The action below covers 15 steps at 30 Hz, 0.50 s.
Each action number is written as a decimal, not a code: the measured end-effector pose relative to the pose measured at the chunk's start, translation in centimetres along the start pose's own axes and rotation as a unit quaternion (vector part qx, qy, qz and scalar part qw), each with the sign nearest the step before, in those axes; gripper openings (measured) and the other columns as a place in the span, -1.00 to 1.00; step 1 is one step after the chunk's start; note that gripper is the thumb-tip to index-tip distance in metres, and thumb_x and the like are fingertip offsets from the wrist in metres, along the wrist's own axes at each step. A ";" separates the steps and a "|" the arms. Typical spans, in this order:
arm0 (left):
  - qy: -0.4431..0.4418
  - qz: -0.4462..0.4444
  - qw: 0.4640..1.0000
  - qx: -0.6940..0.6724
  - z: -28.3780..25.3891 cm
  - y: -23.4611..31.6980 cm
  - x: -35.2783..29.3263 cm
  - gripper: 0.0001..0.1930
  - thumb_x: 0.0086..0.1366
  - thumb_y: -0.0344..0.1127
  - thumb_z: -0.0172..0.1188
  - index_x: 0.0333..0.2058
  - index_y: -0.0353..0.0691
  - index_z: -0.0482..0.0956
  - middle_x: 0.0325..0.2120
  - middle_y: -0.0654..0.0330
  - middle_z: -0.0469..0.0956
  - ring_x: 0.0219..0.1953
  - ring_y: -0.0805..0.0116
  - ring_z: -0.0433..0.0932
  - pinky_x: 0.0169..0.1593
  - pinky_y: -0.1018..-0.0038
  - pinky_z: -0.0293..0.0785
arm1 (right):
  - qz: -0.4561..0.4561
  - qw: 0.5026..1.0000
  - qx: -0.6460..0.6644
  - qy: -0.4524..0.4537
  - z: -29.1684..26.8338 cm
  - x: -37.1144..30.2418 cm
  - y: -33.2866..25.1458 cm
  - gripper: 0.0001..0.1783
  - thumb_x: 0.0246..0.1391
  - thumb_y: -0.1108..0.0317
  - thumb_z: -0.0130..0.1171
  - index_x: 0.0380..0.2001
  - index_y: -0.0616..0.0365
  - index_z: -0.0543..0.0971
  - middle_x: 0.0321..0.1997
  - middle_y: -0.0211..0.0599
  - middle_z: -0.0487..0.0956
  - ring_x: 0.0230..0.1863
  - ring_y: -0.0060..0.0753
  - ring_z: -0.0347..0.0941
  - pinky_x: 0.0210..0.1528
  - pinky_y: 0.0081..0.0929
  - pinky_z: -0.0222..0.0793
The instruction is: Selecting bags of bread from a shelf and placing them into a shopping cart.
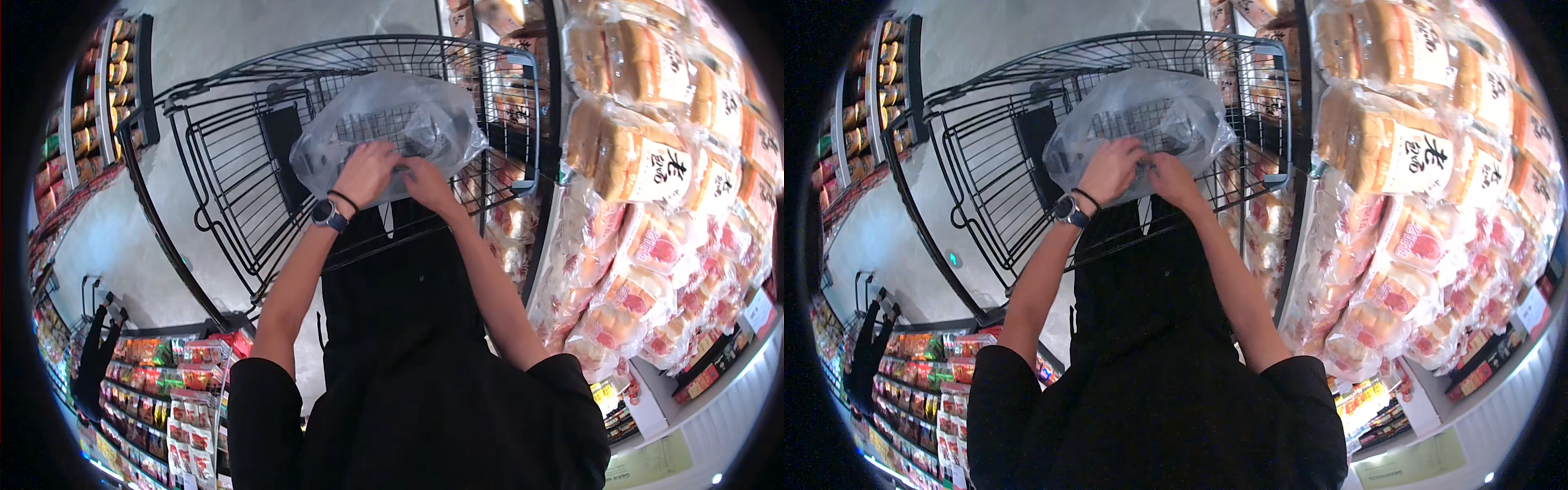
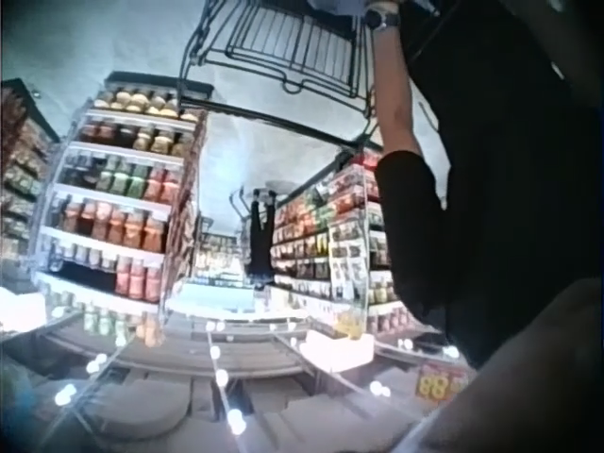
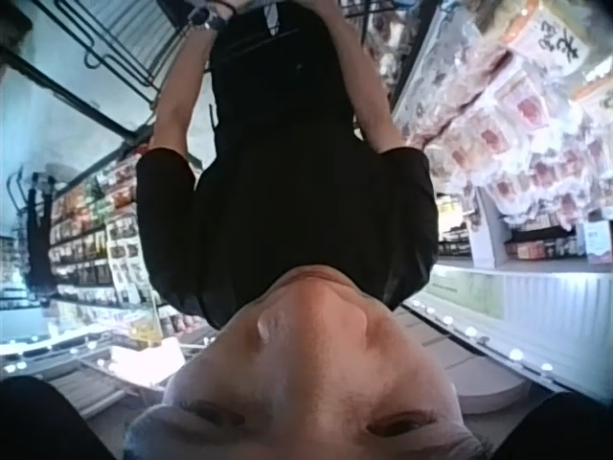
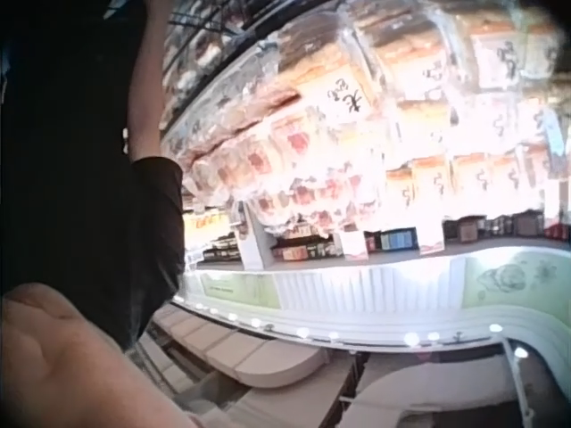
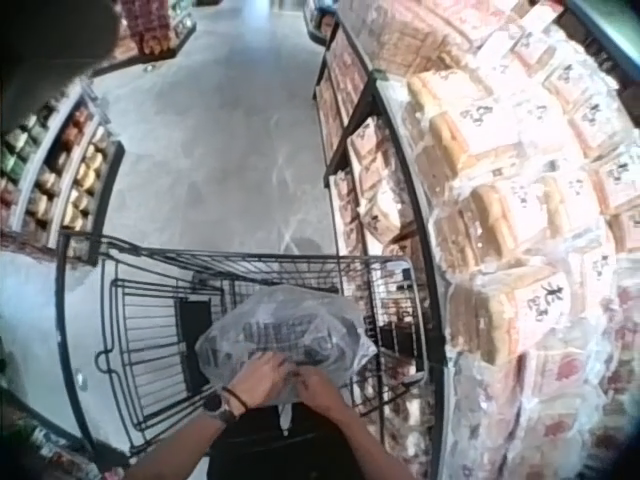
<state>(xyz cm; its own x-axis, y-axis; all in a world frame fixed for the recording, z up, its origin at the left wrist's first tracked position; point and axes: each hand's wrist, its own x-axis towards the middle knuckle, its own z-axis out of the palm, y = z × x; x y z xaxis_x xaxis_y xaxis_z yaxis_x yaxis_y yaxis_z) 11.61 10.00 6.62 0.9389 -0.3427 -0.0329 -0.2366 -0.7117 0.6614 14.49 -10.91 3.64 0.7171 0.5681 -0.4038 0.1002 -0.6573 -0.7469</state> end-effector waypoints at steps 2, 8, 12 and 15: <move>-0.004 -0.005 0.998 -0.067 0.1 2.7 0.4 -0.62 0.14 -0.45 0.20 -0.02 -0.22 0.53 0.02 0.03 0.53 0.12 -0.01 0.47 0.14 0.18 0.42 | 0.009 0.999 0.003 0.048 -1.5 -2.2 -1.2 -0.65 0.14 0.39 0.16 -0.01 0.25 0.59 -0.04 0.08 0.62 0.05 0.17 0.52 0.14 -0.10 0.40; -0.013 -0.024 0.979 -0.200 -0.8 7.3 -1.0 -0.69 0.26 -0.42 0.14 -0.01 -0.26 0.55 -0.05 -0.02 0.57 0.05 -0.07 0.53 0.12 0.18 0.46 | 0.014 0.990 0.058 0.127 -6.1 -9.6 -6.0 -0.72 0.20 0.40 0.16 -0.05 0.23 0.62 -0.08 0.06 0.65 -0.04 0.12 0.59 0.02 -0.16 0.50; -0.003 -0.029 0.980 -0.195 -2.8 10.3 -1.4 -0.72 0.28 -0.47 0.11 -0.02 -0.27 0.57 -0.11 -0.04 0.58 -0.03 -0.06 0.57 0.04 0.22 0.49 | 0.039 0.976 0.134 0.166 -10.3 -15.1 -7.4 -0.74 0.29 0.40 0.11 -0.01 0.24 0.61 -0.06 -0.09 0.68 0.01 -0.17 0.62 0.07 -0.31 0.50; 0.007 -0.044 0.975 -0.215 -3.1 12.4 -0.2 -0.73 0.30 -0.49 0.11 -0.03 -0.26 0.58 -0.18 -0.02 0.59 -0.12 -0.03 0.59 -0.02 0.24 0.50 | 0.028 0.963 0.151 0.223 -15.1 -19.8 -7.1 -0.73 0.33 0.40 0.08 0.01 0.24 0.60 -0.06 -0.12 0.68 0.01 -0.24 0.62 0.08 -0.35 0.50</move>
<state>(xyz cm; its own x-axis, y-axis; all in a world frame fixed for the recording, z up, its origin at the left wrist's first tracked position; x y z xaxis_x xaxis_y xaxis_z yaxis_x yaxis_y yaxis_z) 9.27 3.12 17.15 0.9548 -0.2813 -0.0964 -0.0299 -0.4134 0.9100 10.00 -24.95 24.87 0.9469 0.2230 -0.2314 -0.1041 -0.4685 -0.8773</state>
